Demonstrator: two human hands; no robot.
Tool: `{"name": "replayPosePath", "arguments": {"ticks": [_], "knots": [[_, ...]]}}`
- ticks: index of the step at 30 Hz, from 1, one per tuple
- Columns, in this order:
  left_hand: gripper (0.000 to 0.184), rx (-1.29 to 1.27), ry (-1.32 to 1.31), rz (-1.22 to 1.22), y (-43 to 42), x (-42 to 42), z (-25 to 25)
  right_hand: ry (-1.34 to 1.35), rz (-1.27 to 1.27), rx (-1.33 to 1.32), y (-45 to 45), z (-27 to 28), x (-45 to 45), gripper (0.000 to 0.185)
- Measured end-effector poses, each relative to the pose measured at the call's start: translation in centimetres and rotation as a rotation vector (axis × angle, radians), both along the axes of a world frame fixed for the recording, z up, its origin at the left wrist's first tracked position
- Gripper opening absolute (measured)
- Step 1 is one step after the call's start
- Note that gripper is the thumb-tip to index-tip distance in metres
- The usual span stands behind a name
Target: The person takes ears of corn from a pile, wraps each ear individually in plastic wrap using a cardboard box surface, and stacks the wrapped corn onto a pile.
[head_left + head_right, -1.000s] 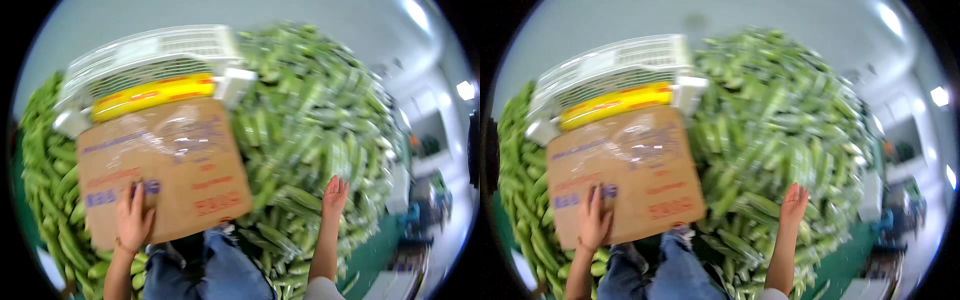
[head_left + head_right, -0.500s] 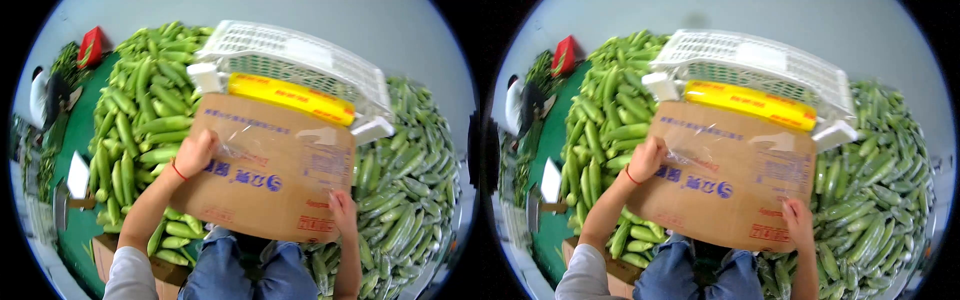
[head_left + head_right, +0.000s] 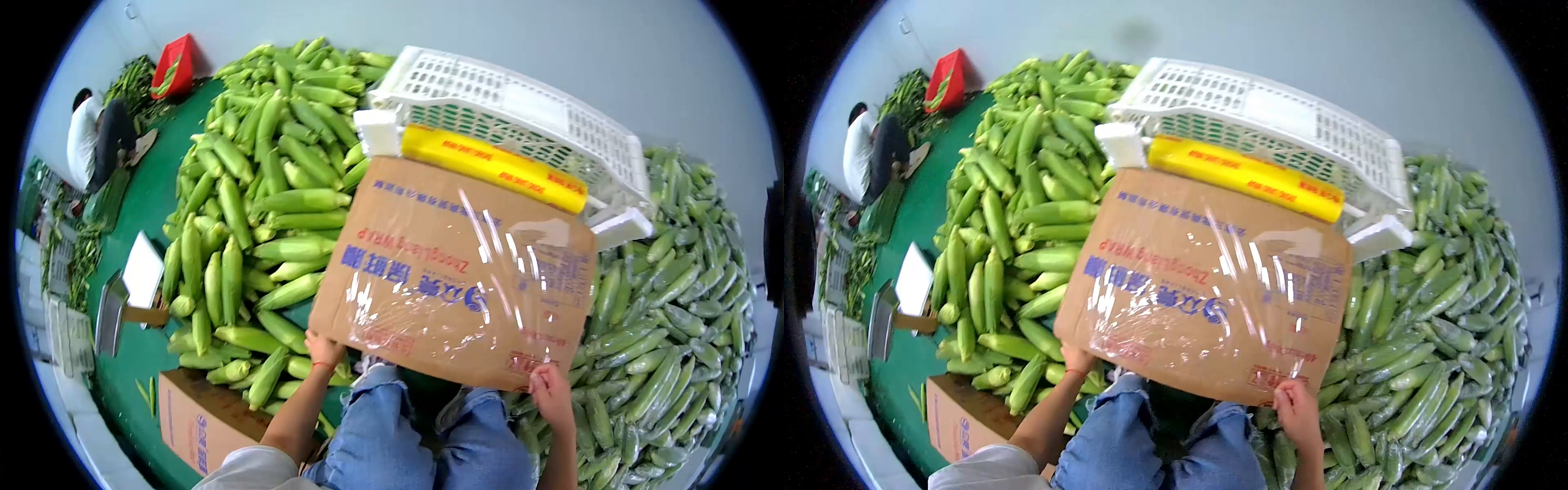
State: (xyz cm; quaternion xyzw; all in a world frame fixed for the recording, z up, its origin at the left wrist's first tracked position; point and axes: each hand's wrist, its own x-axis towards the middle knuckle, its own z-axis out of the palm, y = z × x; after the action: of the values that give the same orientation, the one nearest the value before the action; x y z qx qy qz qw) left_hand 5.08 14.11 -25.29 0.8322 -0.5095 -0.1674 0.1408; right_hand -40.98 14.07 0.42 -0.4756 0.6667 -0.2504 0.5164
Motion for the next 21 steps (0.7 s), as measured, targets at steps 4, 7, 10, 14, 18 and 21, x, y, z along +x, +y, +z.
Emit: {"name": "replayPosePath", "arguments": {"ticks": [4, 7, 10, 14, 18, 21], "knots": [[0.062, -0.054, 0.468, 0.070, 0.4, 5.4, -3.1, -0.023, -0.016, -0.041, 0.2, -0.1, 0.0, 0.007], [0.070, 0.181, 0.290, -0.062, 0.9, 4.4, -2.2, -0.093, -0.071, -0.002, -0.3, -0.2, 0.5, 0.008], [0.060, 0.035, 0.587, 0.124, 1.8, 4.0, -0.9, -0.077, -0.049, 0.007, -0.5, 0.1, 1.3, 0.007], [0.041, -0.158, 1.651, 0.609, 2.7, 4.3, 8.0, 0.112, 0.017, -0.145, 0.0, 0.1, 0.7, 0.018], [0.042, -0.479, 1.392, 0.303, 1.1, 2.9, 21.8, 0.285, 0.072, -0.267, 0.6, 0.5, 1.9, 0.025], [0.058, -0.456, 0.586, -0.383, -3.9, -0.7, 28.1, 0.511, 0.071, -0.488, 1.0, -0.8, 3.0, 0.018]]}}
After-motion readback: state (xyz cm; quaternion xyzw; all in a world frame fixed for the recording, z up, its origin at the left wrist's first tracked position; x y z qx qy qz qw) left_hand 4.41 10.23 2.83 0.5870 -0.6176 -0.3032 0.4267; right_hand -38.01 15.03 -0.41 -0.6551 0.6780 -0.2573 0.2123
